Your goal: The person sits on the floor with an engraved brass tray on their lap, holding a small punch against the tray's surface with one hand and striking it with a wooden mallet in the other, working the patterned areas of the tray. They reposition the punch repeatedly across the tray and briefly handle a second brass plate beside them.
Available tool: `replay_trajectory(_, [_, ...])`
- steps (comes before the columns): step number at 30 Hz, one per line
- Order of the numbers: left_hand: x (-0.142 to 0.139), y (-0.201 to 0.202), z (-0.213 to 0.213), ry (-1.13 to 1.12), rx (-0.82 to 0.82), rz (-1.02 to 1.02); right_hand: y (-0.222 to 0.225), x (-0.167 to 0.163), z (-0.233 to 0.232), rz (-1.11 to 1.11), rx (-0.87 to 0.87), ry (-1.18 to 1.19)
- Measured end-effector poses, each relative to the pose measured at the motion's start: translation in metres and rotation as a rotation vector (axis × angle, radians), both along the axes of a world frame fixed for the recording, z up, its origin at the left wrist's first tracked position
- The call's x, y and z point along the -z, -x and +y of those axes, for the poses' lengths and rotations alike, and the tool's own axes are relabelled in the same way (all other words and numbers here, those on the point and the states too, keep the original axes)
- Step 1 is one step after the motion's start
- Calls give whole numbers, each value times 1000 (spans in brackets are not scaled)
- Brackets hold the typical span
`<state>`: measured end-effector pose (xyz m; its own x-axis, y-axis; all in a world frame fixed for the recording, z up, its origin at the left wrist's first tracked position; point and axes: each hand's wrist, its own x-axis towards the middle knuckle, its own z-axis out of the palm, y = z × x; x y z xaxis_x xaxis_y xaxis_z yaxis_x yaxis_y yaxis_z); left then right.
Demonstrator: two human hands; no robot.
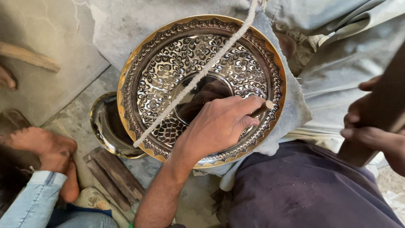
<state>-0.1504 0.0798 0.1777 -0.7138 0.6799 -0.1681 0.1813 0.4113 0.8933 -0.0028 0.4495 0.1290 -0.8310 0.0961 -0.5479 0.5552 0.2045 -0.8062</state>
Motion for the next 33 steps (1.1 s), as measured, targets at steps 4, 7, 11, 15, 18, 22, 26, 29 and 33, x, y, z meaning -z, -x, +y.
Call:
replay_trajectory(4, [1,0,2,-15,2,28,17,-14,-30,114,-32,-200])
replay_trajectory(7, [1,-1,4,-37,-7,30,25,-20,-43,182,-60,-277])
replay_trajectory(11, [1,-2,5,-19,-4,11,27,-23,-49,243,-81,-320])
replay_trajectory(15, [1,-2,5,-9,-11,33,26,-23,-49,221,-78,-327])
replay_trajectory(18, [2,-2,7,-20,-1,35,25,-24,-48,220,-82,-341])
replay_trajectory(22, [2,-3,7,-3,-11,35,23,-25,-49,221,-88,-348])
replay_trajectory(26, [2,-3,8,2,-8,45,20,-27,-49,204,-98,-370])
replay_trajectory(29, [2,-4,9,48,-6,-22,18,-26,-48,198,-116,-392])
replay_trajectory(33, [4,-5,9,19,-14,42,13,-27,-46,177,-129,-419])
